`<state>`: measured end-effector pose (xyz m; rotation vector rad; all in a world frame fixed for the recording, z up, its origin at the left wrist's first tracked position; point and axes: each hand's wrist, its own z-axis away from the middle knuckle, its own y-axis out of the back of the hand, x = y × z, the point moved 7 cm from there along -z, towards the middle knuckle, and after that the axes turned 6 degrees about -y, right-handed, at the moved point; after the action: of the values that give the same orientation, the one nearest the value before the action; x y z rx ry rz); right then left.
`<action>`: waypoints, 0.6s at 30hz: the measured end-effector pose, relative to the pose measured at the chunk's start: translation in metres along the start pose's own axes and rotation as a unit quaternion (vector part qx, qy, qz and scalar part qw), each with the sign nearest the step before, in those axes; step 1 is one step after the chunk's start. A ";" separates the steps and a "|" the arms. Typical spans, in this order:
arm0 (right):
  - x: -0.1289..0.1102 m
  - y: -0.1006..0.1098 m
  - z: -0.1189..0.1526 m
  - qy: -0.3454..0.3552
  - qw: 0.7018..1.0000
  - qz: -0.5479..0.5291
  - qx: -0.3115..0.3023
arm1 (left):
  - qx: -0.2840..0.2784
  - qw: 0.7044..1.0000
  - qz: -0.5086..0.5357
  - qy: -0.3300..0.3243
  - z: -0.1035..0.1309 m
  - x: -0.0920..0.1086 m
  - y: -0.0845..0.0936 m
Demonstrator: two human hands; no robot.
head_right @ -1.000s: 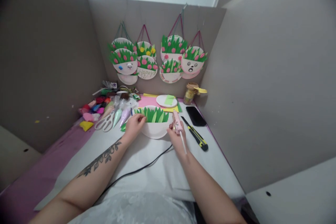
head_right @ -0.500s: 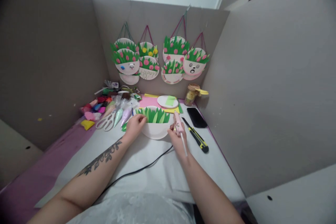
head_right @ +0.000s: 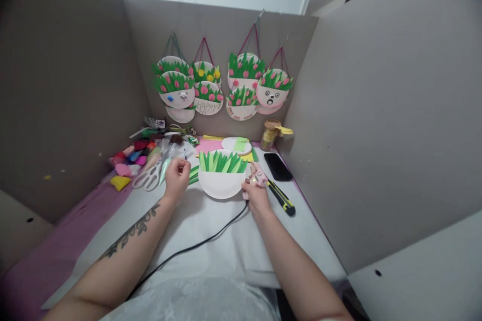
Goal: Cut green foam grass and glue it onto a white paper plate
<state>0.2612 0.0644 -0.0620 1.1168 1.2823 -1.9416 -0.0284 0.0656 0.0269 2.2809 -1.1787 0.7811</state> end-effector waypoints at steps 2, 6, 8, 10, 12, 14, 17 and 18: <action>0.001 0.000 0.001 -0.013 1.000 0.003 0.003 | -0.014 0.999 0.022 0.032 0.000 -0.006 -0.003; 0.001 0.001 -0.001 -0.013 1.000 -0.001 0.003 | -0.011 0.994 0.059 0.091 -0.003 -0.019 0.001; -0.002 0.003 -0.003 0.000 1.000 -0.010 0.008 | 0.009 0.993 0.049 0.106 -0.008 -0.028 0.009; -0.007 0.007 -0.006 0.011 1.000 -0.020 0.021 | 0.036 0.993 0.032 0.110 -0.015 -0.038 0.019; -0.010 0.011 -0.009 0.012 0.999 -0.023 0.034 | 0.055 0.991 0.021 0.118 -0.020 -0.050 0.025; -0.012 0.013 -0.010 0.006 0.999 -0.025 0.038 | 0.047 0.990 -0.012 0.132 -0.023 -0.062 0.027; -0.013 0.015 -0.012 0.002 0.999 -0.024 0.037 | -0.096 0.980 -0.121 0.124 -0.021 -0.069 0.010; -0.013 0.015 -0.012 0.003 0.999 -0.021 0.035 | -0.174 0.965 -0.163 0.110 -0.016 -0.068 0.000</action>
<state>0.2840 0.0699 -0.0600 1.1393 1.2587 -2.0292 -0.0654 0.1153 -0.0063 1.9678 -0.7446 0.6242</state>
